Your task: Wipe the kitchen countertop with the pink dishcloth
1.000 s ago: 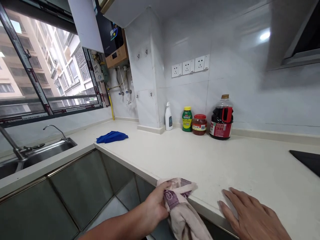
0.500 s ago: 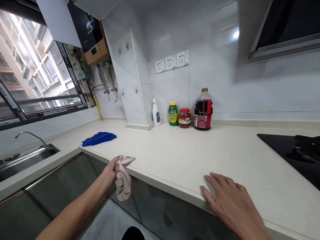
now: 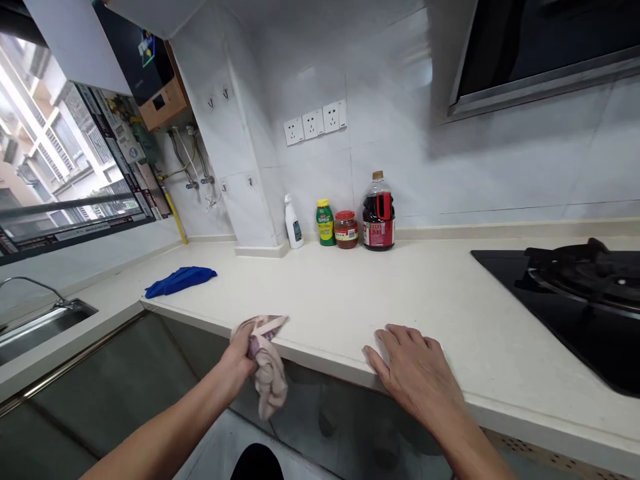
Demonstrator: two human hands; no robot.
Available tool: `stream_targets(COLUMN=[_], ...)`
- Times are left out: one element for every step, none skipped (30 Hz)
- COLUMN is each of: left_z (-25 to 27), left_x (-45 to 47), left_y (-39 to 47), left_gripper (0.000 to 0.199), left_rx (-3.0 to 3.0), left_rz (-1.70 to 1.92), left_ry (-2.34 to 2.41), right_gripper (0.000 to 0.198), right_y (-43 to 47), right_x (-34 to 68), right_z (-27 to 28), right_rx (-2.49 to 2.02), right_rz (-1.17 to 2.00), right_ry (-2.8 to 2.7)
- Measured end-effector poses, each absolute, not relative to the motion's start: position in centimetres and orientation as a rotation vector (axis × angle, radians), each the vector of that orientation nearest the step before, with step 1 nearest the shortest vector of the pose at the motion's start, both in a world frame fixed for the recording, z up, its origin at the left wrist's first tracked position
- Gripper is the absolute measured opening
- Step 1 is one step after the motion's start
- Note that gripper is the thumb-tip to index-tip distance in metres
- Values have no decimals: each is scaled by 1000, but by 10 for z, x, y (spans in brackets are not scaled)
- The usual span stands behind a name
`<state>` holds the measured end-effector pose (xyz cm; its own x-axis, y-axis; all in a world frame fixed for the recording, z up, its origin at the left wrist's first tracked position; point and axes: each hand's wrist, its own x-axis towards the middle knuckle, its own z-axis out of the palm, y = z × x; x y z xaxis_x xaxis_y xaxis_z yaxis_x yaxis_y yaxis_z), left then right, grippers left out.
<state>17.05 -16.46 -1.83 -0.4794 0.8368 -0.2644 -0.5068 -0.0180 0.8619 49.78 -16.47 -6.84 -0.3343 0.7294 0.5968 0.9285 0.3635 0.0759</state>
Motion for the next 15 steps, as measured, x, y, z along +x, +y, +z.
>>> stream_targets(left_z=[-21,-24,-26,-27,-27,-27,-27,-28,-29,-30,-32,-35,-38,-42,-46], left_x=[184,199,215,231,247,262,277,289,301,312,322,331,340,347,353], left_y=[-167,-169,-172,-175,-178,-182,-186,-189,-192,-195,-198,-199,-201,-202,-202], left_gripper=[28,22,15,11,9,9,10,12,13,15,16,17,19,20,23], left_rx=[368,350,341,334,324,309,289,266,240,212,179,140,97,54,19], left_rz=[1657,1625,1596,1563,1523,1480,1435,1390,1349,1317,1290,1265,1242,1223,1202], left_ry=[1209,1179,1132,1066,985,897,815,745,694,664,642,625,613,606,601], right_gripper=[54,53,53,52,51,49,48,47,46,45,43,42,42,42,42], right_y=[-165,-166,-166,-167,-168,-168,-169,-169,-168,-168,-167,-166,-166,-166,-166], right_x=[498,498,498,498,498,498,498,499,500,502,504,506,508,509,510], right_z=[-68,-67,-66,-65,-64,-63,-62,-62,-63,-64,-65,-66,-66,-66,-66], right_rx=[-1432,-1429,-1430,-1434,-1442,-1448,-1452,-1453,-1448,-1435,-1419,-1407,-1399,-1397,-1402], right_rz=[-572,-577,-581,-582,-582,-579,-575,-570,-563,-554,-542,-526,-508,-484,-453], right_ry=[-2170,-2179,-2186,-2189,-2189,-2189,-2193,-2198,-2207,-2219,-2229,-2234,-2235,-2234,-2232])
